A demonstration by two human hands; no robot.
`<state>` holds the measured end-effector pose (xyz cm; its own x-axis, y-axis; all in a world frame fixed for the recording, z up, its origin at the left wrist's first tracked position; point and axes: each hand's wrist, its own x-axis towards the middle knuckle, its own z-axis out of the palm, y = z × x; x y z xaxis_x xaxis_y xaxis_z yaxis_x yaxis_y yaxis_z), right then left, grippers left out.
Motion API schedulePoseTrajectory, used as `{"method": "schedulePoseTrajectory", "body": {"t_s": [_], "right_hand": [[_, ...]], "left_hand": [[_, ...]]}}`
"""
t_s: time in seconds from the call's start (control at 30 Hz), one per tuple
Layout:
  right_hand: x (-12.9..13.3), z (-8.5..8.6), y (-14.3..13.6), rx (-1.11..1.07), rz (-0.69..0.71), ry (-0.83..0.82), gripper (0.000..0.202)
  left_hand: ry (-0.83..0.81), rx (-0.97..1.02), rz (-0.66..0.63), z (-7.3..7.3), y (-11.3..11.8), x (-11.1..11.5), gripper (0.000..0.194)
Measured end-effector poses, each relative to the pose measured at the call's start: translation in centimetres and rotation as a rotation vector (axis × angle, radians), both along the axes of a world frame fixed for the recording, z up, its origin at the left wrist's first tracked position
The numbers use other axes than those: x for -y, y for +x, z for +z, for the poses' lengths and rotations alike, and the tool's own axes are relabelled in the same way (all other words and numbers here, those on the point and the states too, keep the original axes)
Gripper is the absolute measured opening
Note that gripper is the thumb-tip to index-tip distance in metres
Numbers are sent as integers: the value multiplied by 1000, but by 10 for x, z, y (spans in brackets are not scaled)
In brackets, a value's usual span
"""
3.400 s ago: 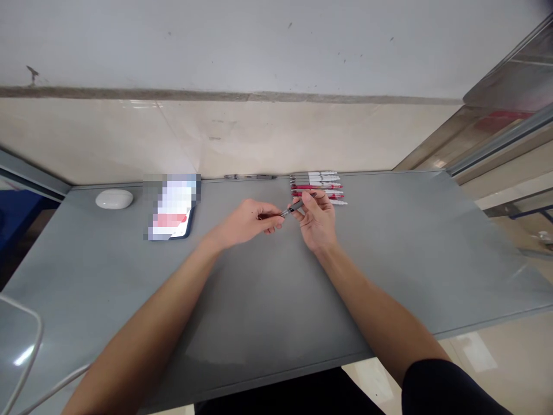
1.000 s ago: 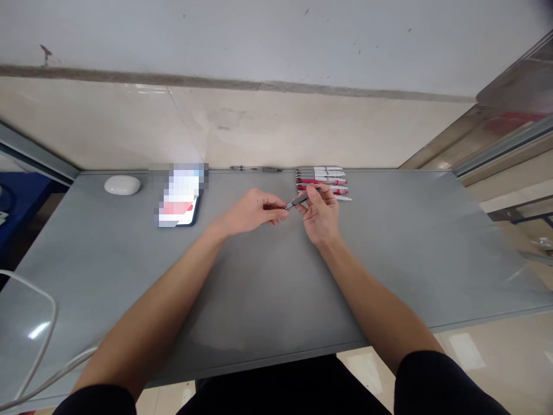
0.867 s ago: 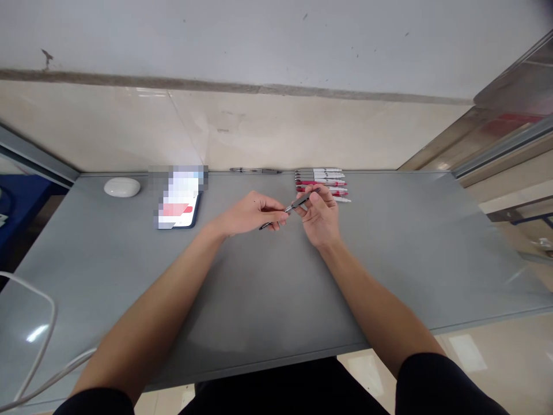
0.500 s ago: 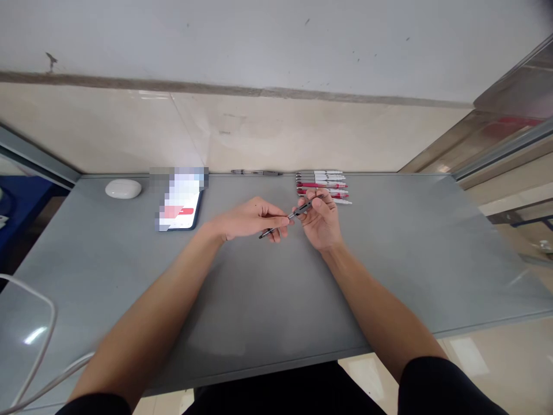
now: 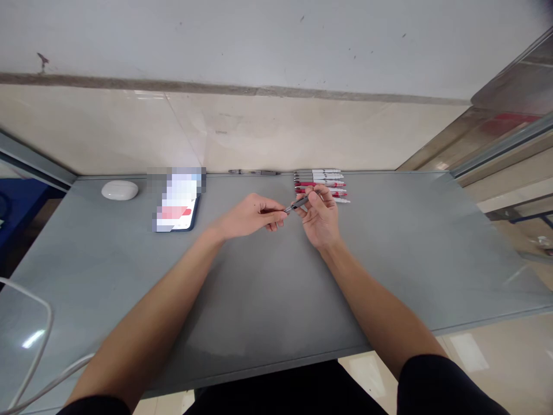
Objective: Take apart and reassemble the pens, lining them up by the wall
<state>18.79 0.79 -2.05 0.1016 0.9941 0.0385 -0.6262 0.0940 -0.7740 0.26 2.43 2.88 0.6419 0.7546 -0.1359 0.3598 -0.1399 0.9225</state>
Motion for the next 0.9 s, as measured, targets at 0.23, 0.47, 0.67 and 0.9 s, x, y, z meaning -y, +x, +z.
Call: {"method": "schedulePoseTrajectory", "body": {"t_s": [0.23, 0.47, 0.67, 0.9], "right_hand": [[1, -1, 2, -32, 85, 76, 20], [1, 0, 2, -59, 94, 64, 25], [-1, 0, -2, -53, -1, 27, 24], [-2, 0, -2, -54, -4, 24, 23]], "left_hand": [[-140, 41, -131, 6, -3, 2, 39], [-175, 71, -152, 4, -2, 4, 40], [-29, 28, -50, -1, 1, 1, 33], [2, 6, -3, -2, 2, 1, 33]]}}
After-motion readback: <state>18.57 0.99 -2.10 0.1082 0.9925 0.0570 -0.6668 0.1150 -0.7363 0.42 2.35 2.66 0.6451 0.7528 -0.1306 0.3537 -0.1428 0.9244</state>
